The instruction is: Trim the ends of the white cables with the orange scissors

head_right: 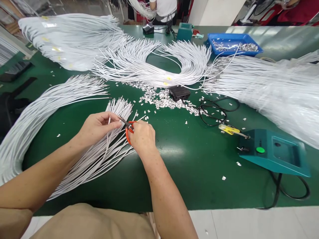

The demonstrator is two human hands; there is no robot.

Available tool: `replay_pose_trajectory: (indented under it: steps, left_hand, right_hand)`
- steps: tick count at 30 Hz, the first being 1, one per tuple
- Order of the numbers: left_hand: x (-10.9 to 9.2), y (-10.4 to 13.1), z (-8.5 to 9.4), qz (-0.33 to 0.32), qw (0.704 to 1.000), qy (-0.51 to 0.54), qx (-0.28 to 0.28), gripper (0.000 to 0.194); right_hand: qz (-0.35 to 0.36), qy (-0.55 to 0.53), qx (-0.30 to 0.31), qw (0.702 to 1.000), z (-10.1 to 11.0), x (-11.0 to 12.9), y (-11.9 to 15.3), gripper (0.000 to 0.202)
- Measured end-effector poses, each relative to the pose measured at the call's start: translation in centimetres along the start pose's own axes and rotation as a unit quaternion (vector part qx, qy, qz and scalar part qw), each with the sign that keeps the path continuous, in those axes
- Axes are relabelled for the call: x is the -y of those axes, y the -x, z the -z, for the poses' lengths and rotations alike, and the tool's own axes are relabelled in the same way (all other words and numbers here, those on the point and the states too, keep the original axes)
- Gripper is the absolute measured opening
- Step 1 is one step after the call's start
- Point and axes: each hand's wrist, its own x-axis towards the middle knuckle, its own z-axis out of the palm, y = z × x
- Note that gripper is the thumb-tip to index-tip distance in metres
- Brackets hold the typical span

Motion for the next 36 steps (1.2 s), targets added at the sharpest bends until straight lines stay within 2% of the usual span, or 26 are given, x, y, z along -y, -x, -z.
replay_pose_trajectory:
  steps: [4, 7, 9, 11, 13, 15, 17, 21, 26, 30, 36]
  left_hand:
    - [-0.1, -0.1, 0.1, 0.029, 0.999, 0.016, 0.010, 0.018]
    - [-0.2, -0.1, 0.0, 0.022, 0.999, -0.014, -0.020, 0.021]
    - [-0.2, 0.0, -0.2, 0.013, 0.998, -0.046, -0.035, 0.020]
    - [-0.2, 0.1, -0.4, 0.006, 0.997, -0.069, -0.042, 0.017]
    - [0.0, 0.2, -0.5, -0.002, 0.997, -0.073, -0.040, 0.016]
    - [0.2, 0.3, -0.6, -0.006, 0.997, -0.068, -0.035, 0.018]
    - [0.4, 0.3, -0.7, -0.006, 0.998, -0.063, -0.031, 0.020]
    - [0.6, 0.2, -0.9, -0.015, 0.999, -0.026, -0.036, 0.019]
    - [0.7, 0.0, -1.0, -0.010, 0.997, 0.064, -0.036, 0.026]
    - [0.5, 0.0, -1.1, -0.007, 0.998, 0.050, -0.041, 0.028]
    - [0.3, 0.2, -1.3, -0.011, 0.999, 0.032, -0.039, 0.028]
  right_hand:
    - [-0.007, -0.032, 0.010, 0.999, 0.3, -0.2, -0.2, 0.022]
    - [-0.047, -0.164, 0.011, 0.985, 0.5, -0.4, -0.4, 0.016]
    - [-0.074, -0.320, -0.012, 0.945, 0.5, -0.2, -0.5, 0.014]
    - [-0.097, -0.467, -0.036, 0.878, 0.4, 0.1, -0.6, 0.016]
    - [-0.117, -0.555, -0.044, 0.823, 0.2, 0.4, -0.7, 0.019]
    - [-0.134, -0.593, -0.045, 0.793, 0.0, 0.6, -0.7, 0.019]
    - [-0.145, -0.611, -0.049, 0.777, -0.2, 0.8, -0.7, 0.018]
    - [-0.153, -0.634, -0.062, 0.755, -0.6, 1.0, -0.8, 0.016]
    - [-0.161, -0.651, -0.044, 0.740, -0.8, 1.4, -0.8, 0.014]
    - [-0.155, -0.647, -0.060, 0.744, -0.4, 1.4, -0.7, 0.018]
    - [-0.153, -0.638, -0.062, 0.752, -0.2, 1.4, -0.6, 0.012]
